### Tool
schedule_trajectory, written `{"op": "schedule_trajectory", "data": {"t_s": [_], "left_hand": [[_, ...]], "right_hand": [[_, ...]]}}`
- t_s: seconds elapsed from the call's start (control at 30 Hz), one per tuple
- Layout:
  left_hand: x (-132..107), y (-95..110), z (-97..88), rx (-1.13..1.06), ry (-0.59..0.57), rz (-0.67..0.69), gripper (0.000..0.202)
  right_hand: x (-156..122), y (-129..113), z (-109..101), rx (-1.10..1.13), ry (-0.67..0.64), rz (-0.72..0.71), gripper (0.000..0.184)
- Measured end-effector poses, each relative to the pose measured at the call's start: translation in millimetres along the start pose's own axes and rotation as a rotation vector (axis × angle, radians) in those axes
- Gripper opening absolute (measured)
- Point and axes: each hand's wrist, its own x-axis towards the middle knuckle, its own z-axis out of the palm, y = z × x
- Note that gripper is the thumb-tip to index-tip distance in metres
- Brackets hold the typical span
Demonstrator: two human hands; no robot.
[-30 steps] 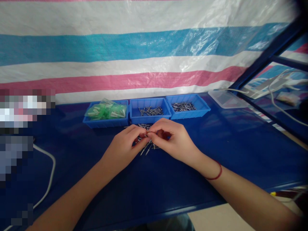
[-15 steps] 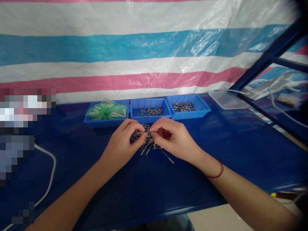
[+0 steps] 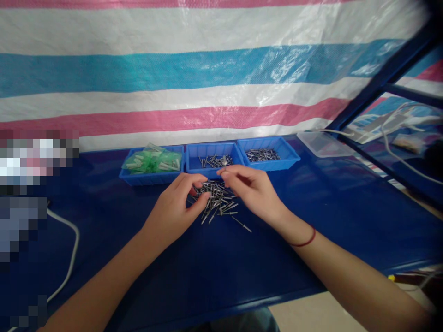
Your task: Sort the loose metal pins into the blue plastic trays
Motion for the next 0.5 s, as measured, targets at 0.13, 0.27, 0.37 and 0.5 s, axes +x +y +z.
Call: {"op": "schedule_trajectory", "data": {"t_s": [0.13, 0.27, 0.37, 0.5], "left_hand": [[0, -1, 1.2, 0.041, -0.145, 0.113, 0.013], [-2, -1, 4.6, 0.227, -0.289, 0.214, 0.016], [-6, 1, 8.4, 0.327, -0.37, 0.21, 0.025], [-10, 6, 13.5, 0.362, -0.406, 0.227, 0.023]], "right_hand": [[12, 4, -14, 0.354, 0.258, 0.206, 0.028], [20, 6, -24, 0.487, 0.252, 0.36, 0.035], [17, 6, -20, 0.458, 0.164, 0.372, 0.033], [9, 1, -10, 0.307, 0.062, 0.301, 0.028]]}}
